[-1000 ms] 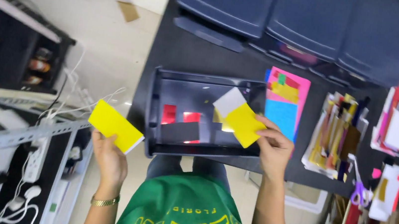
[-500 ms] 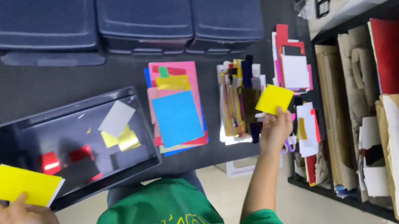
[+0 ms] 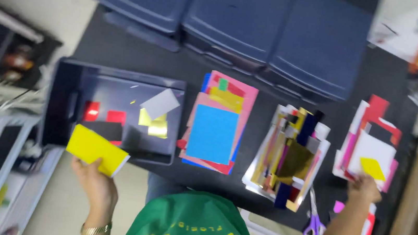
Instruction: The person sorts small colored paper pieces from a black plastic tray into piles on a table. They pick up individual sheets, separate them by color, and place them into growing stacks. The person handles white, gold, green, blue, yellow, red, and purple papers throughout the clip.
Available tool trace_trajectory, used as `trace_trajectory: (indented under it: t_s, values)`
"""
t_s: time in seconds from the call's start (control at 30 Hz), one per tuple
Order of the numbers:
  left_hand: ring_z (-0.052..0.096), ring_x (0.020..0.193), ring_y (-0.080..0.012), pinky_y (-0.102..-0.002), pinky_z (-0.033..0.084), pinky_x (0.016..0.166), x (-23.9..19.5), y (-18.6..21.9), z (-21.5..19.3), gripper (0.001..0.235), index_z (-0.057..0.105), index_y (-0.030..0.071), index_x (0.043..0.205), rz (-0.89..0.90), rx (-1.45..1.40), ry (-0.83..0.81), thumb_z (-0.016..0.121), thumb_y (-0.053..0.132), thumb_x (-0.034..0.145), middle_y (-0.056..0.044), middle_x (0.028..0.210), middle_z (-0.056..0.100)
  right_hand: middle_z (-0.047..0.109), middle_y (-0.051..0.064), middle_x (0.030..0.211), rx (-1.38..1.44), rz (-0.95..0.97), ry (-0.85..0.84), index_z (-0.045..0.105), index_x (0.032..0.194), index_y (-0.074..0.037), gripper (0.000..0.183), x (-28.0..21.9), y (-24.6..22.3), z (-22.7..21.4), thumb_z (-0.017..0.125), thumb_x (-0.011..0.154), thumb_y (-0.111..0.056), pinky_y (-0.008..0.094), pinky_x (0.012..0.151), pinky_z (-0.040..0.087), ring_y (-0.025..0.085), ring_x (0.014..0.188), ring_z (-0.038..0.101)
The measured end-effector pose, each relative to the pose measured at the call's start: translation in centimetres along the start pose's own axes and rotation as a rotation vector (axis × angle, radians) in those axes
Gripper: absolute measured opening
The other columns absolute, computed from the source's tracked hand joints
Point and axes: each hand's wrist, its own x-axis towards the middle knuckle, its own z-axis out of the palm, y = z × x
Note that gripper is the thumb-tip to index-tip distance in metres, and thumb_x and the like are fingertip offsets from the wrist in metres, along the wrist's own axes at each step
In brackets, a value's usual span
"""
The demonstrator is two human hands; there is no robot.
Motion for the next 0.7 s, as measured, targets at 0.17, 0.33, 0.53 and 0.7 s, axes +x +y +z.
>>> trace_trajectory:
  t_s: [0.17,0.33,0.53,0.7]
  values:
    - [0.061,0.108,-0.0164,-0.029,0.049,0.093,0.3,-1.0,-3.2,0.052,0.041,0.020,0.132,0.003,-0.119,0.040,0.047,0.000,0.085,-0.004,0.127,0.060,0.079,0.004,0.067,1.680,0.807,0.787,0.067,0.078,-0.009,0.019,-4.8,-2.9,-2.2,0.073,0.084,-0.027,0.034,0.032,0.054,0.009,0.047,0.080]
    - [0.060,0.110,-0.0166,-0.031,0.051,0.094,2.8,1.9,-4.8,0.051,0.038,0.018,0.134,0.074,-0.097,0.099,0.044,-0.002,0.088,-0.005,0.130,0.057,0.068,0.009,0.079,1.234,0.179,1.025,0.065,0.079,-0.008,0.014,-9.3,-6.2,-4.1,0.068,0.093,-0.010,0.042,0.063,0.049,0.023,0.072,0.064]
    - [0.062,0.111,-0.0227,-0.038,0.054,0.088,9.8,3.2,-7.5,0.048,0.034,0.021,0.138,0.021,-0.038,0.087,0.044,0.003,0.095,-0.009,0.136,0.054,0.070,0.017,0.102,1.221,-0.727,0.779,0.076,0.114,-0.001,0.015,-30.2,-31.5,-18.7,0.070,0.102,0.006,0.040,0.087,0.051,0.031,0.099,0.066]
    - [0.061,0.121,-0.0300,-0.047,0.055,0.095,15.2,4.3,-9.6,0.047,0.032,0.018,0.144,-0.020,0.013,-0.015,0.042,0.002,0.101,-0.017,0.143,0.052,0.076,0.010,0.102,1.137,-1.318,0.064,0.076,0.120,-0.016,0.039,-46.3,-53.8,-21.4,0.075,0.082,-0.007,0.045,0.094,0.054,0.033,0.102,0.071]
